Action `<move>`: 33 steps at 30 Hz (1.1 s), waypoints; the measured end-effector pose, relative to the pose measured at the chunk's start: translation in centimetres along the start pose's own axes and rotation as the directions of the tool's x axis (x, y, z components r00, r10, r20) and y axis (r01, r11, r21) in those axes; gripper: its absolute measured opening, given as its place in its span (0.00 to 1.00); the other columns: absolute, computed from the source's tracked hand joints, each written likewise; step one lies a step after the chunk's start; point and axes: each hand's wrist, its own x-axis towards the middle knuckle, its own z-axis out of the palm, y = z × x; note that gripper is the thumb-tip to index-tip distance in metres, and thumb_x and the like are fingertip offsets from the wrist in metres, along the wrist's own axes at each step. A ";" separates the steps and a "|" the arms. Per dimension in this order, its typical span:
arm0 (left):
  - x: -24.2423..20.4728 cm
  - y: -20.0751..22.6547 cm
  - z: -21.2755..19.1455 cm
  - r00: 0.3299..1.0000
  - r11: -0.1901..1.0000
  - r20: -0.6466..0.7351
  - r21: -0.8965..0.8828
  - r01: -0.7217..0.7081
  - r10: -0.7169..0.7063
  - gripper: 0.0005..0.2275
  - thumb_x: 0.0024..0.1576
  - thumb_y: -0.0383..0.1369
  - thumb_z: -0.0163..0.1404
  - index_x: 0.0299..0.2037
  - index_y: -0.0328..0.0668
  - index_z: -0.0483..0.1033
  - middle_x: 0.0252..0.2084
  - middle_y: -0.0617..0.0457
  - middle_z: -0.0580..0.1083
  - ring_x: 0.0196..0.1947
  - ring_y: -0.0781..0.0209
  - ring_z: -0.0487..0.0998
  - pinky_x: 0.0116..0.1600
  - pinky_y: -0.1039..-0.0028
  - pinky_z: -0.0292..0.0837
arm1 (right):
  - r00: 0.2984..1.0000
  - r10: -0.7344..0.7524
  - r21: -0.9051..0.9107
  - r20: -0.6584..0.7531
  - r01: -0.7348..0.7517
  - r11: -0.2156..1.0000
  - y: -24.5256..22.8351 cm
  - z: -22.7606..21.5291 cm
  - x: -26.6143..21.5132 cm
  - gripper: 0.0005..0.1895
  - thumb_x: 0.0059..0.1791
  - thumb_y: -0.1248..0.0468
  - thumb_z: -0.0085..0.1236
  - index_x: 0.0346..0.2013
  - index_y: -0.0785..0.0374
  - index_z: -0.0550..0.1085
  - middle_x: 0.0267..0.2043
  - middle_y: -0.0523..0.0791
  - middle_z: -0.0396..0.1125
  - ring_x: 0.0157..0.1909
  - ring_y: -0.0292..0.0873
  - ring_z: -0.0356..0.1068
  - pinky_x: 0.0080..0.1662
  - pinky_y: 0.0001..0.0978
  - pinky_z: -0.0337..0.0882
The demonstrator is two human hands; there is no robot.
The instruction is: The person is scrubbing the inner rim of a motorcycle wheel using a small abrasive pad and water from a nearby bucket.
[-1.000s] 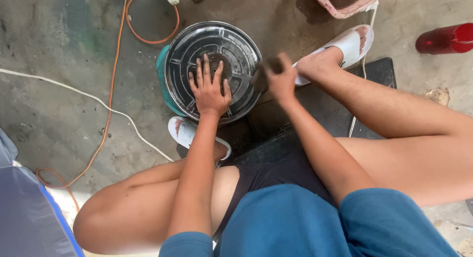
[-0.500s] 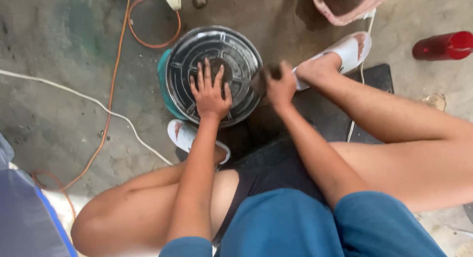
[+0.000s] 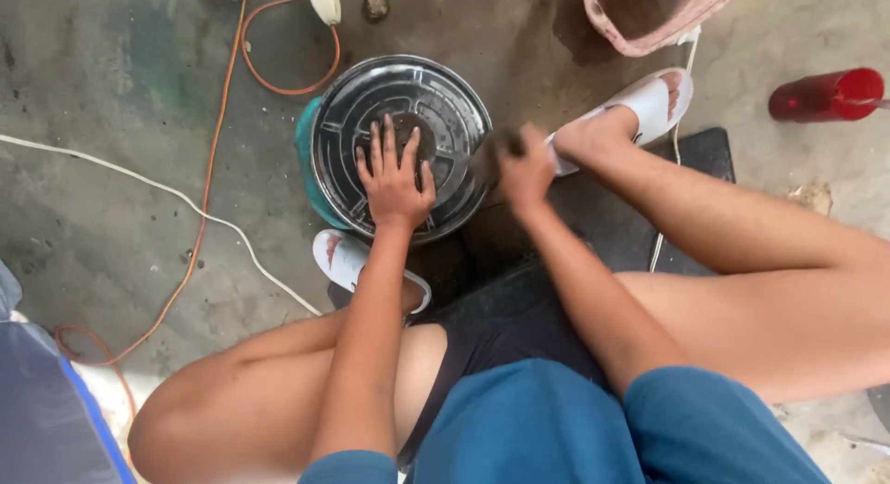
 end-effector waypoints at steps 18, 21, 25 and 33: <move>0.0 0.2 -0.1 0.999 1.000 0.040 -0.016 0.027 -0.026 0.21 0.63 0.40 0.42 0.67 0.59 0.66 0.76 0.45 0.53 0.76 0.45 0.50 0.72 0.40 0.44 | 0.905 0.399 0.227 0.149 -0.424 0.877 -6.1 -2.4 0.4 0.20 0.40 0.62 0.76 0.42 0.65 0.77 0.38 0.57 0.73 0.47 0.61 0.74 0.53 0.50 0.72; -0.2 0.3 -0.3 0.996 0.998 0.077 -0.041 0.053 -0.049 0.21 0.62 0.41 0.42 0.67 0.58 0.66 0.75 0.44 0.55 0.76 0.44 0.50 0.72 0.40 0.44 | 0.897 0.375 0.194 0.235 -0.422 0.886 -6.0 -3.1 0.3 0.22 0.39 0.54 0.78 0.39 0.60 0.79 0.36 0.52 0.74 0.45 0.56 0.76 0.47 0.45 0.74; -0.6 0.3 0.2 0.997 0.998 0.060 -0.020 0.054 -0.052 0.22 0.62 0.42 0.41 0.67 0.58 0.66 0.75 0.44 0.55 0.76 0.44 0.51 0.72 0.40 0.43 | 0.900 0.398 0.153 0.178 -0.424 0.892 -4.2 -2.6 0.7 0.25 0.39 0.46 0.79 0.38 0.59 0.78 0.34 0.51 0.74 0.42 0.50 0.77 0.44 0.40 0.74; 0.5 0.1 0.4 0.999 0.999 0.022 -0.034 0.042 -0.041 0.22 0.61 0.42 0.42 0.67 0.59 0.66 0.76 0.46 0.54 0.76 0.46 0.51 0.72 0.41 0.45 | 0.865 0.437 0.324 0.245 -0.498 0.804 -6.7 -3.4 1.4 0.19 0.45 0.62 0.73 0.45 0.67 0.78 0.43 0.57 0.74 0.49 0.54 0.75 0.54 0.46 0.72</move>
